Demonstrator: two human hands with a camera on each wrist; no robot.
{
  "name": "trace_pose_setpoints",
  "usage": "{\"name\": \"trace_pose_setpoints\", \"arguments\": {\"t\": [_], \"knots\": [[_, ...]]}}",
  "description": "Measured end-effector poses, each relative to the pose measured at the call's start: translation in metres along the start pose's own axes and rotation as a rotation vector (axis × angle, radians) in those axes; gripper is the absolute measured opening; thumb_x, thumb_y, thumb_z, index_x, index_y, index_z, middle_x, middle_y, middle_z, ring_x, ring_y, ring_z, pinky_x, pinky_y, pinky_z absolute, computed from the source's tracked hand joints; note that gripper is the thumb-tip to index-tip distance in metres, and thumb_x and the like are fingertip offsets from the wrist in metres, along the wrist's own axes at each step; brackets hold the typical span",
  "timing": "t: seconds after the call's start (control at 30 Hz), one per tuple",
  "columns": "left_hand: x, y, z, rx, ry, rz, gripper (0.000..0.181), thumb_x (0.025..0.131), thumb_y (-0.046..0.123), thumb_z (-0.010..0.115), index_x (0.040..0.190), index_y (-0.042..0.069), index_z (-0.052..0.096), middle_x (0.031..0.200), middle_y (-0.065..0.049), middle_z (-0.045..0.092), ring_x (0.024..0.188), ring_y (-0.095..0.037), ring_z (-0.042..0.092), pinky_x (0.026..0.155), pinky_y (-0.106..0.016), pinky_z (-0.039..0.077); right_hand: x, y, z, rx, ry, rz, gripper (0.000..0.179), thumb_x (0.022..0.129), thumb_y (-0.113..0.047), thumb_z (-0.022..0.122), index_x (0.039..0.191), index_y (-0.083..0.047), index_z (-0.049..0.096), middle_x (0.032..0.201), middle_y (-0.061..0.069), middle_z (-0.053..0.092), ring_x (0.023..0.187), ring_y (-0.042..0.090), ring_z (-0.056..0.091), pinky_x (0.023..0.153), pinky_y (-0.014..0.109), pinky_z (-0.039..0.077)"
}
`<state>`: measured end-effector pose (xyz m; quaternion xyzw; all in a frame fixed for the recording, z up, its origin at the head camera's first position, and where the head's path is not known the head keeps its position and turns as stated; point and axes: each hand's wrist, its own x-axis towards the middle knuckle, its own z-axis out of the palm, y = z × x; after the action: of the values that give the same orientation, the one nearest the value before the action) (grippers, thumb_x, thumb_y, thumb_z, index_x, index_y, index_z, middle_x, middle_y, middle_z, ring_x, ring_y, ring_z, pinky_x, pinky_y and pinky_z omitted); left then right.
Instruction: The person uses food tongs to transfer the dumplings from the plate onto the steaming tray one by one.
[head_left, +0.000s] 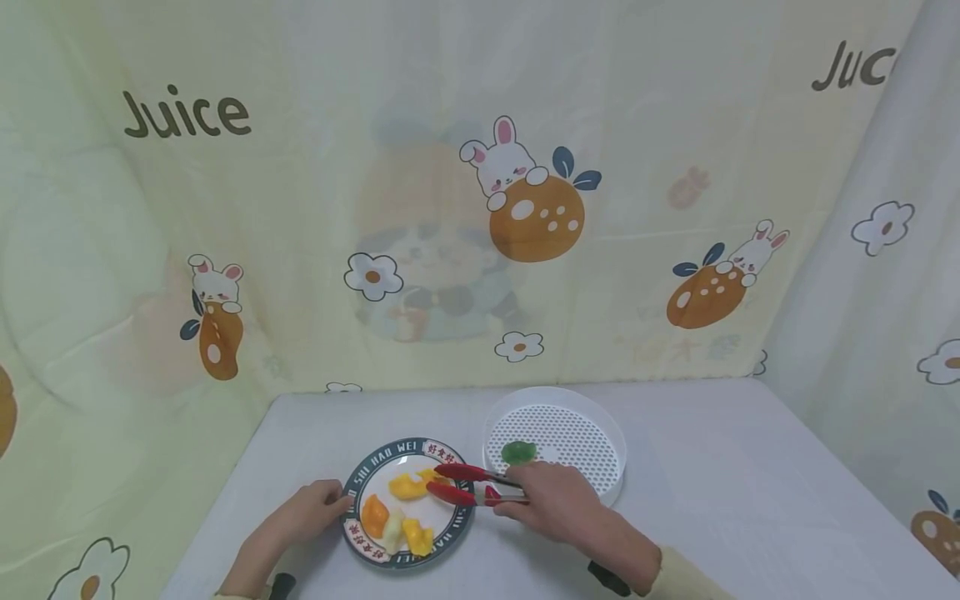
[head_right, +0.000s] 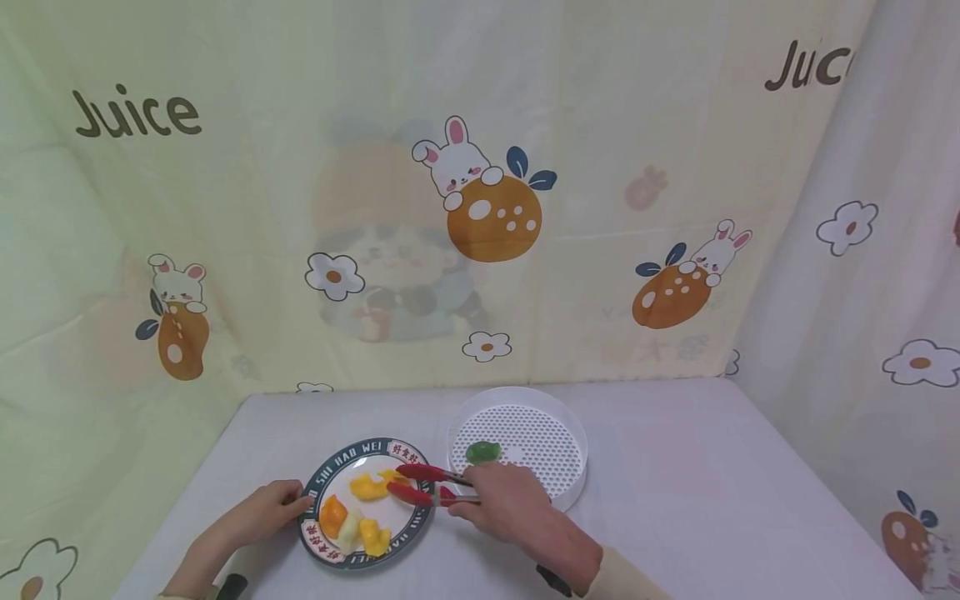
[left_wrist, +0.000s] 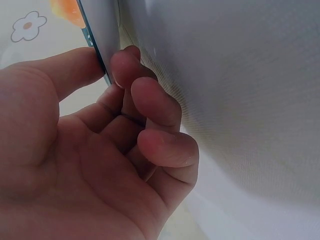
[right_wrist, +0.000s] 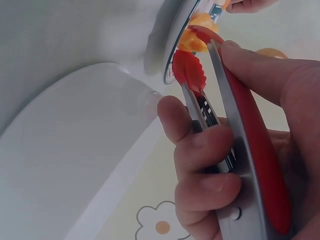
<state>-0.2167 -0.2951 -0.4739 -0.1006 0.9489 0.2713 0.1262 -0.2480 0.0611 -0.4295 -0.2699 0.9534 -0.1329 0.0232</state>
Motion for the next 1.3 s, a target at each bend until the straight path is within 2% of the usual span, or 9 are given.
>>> {"name": "trace_pose_setpoints", "arguments": {"t": [0.4,0.6,0.83,1.1,1.3], "knots": [[0.001,0.000,-0.001,0.012,0.010,0.014,0.021,0.098,0.028,0.062,0.090,0.008,0.062,0.077,-0.004,0.059,0.073,-0.017,0.054,0.065,-0.032,0.048,-0.003,0.005,-0.006,0.001,0.034,0.020,0.039,0.083,-0.054,0.075,0.102,-0.020,0.072,0.063,-0.010,0.050,0.059,0.010,0.045,0.052,0.025,0.036],[0.002,0.000,-0.001,0.010,0.008,0.011,0.021,0.098,0.028,0.061,0.090,0.008,0.062,0.078,-0.003,0.059,0.073,-0.017,0.054,0.066,-0.032,0.048,-0.003,0.009,-0.010,0.016,0.058,0.028,0.045,0.082,-0.056,0.075,0.109,-0.020,0.073,0.066,-0.013,0.054,0.061,0.008,0.047,0.053,0.025,0.037],[0.001,0.001,0.000,0.002,0.005,0.014,0.022,0.099,0.028,0.061,0.089,0.008,0.062,0.077,-0.003,0.060,0.073,-0.017,0.054,0.066,-0.032,0.049,-0.005,0.013,-0.017,0.065,0.050,0.092,0.052,0.079,-0.058,0.077,0.115,-0.021,0.072,0.080,-0.012,0.066,0.068,0.008,0.050,0.057,0.027,0.041],[0.005,-0.004,0.003,-0.006,0.004,0.012,0.022,0.098,0.028,0.061,0.091,0.008,0.063,0.078,-0.003,0.060,0.074,-0.017,0.054,0.066,-0.032,0.049,-0.011,0.023,-0.023,0.118,0.069,0.158,0.048,0.079,-0.055,0.079,0.112,-0.021,0.072,0.086,-0.009,0.068,0.073,0.010,0.053,0.061,0.028,0.045],[0.006,-0.004,0.003,0.001,0.002,0.001,0.022,0.098,0.028,0.061,0.091,0.008,0.062,0.078,-0.004,0.060,0.074,-0.017,0.055,0.067,-0.033,0.050,-0.014,0.036,-0.026,0.103,0.076,0.200,0.051,0.080,-0.055,0.078,0.117,-0.021,0.071,0.092,-0.007,0.070,0.075,0.010,0.054,0.062,0.028,0.045]]}}
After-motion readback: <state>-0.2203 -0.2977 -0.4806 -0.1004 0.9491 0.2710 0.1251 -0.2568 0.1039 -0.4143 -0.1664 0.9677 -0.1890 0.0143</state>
